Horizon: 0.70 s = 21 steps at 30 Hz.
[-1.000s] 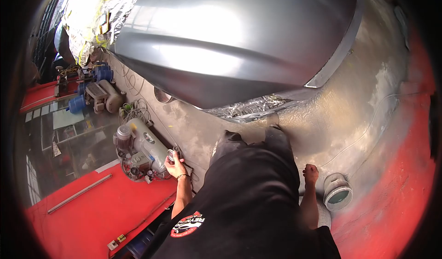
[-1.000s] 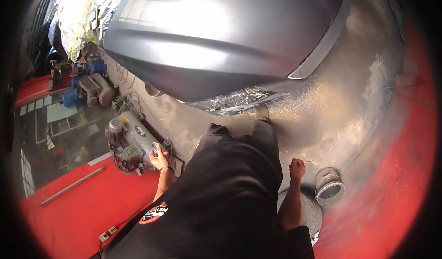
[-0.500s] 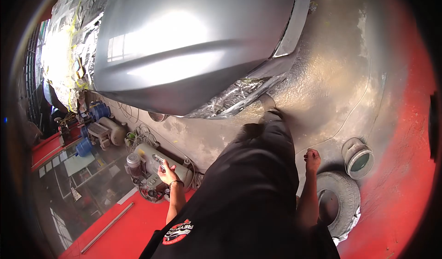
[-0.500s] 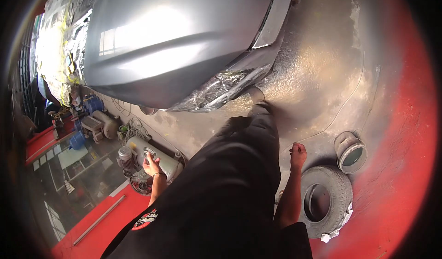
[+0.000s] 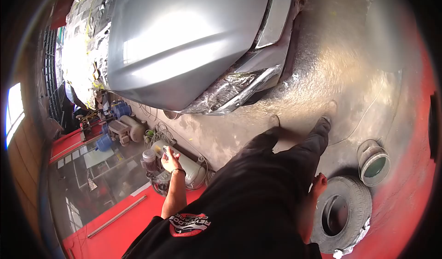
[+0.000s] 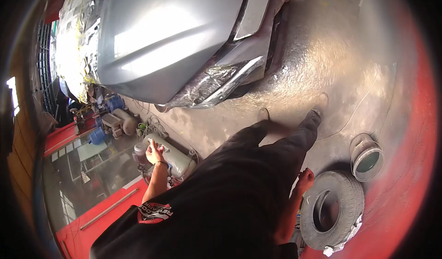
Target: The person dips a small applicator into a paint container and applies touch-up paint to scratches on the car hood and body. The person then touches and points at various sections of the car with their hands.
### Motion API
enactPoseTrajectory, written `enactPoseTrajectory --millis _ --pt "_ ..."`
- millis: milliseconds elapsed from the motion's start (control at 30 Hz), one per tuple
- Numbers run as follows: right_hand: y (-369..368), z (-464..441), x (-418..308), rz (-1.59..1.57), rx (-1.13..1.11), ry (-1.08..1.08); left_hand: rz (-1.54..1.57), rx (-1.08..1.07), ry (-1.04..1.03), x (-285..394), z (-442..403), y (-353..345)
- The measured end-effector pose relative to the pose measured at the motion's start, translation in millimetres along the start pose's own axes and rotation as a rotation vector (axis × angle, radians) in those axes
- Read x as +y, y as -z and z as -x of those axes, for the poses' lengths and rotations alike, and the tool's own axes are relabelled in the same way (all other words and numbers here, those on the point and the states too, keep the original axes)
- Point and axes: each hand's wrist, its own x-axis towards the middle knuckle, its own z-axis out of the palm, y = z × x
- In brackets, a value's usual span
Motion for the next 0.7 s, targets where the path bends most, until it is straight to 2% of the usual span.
enactPoseTrajectory --millis 67,200,300,433,467,567,600,700 --pt "20 -25 -18 0.111 -0.032 0.000 0.001 0.011 -0.001 4 33 -7" --pt "66 -92 -61 0.071 -0.143 -0.083 0.036 0.036 0.014 11 133 -37" --pt "102 -144 -111 0.184 -0.140 0.039 0.012 0.010 0.021 12 210 -66" --pt "152 -239 -165 0.204 -0.126 0.041 0.004 -0.084 0.051 32 304 -105" --pt "159 -249 -191 0.288 -0.128 0.035 0.006 -0.098 0.054 38 321 -113" --pt "167 -276 -236 0.179 -0.151 0.096 -0.022 -0.128 0.040 48 354 -130" --pt "162 -282 -246 0.215 -0.088 0.108 -0.035 -0.136 0.030 51 363 -135" --pt "161 -296 -263 0.176 -0.133 0.114 -0.018 -0.139 0.002 61 387 -153"
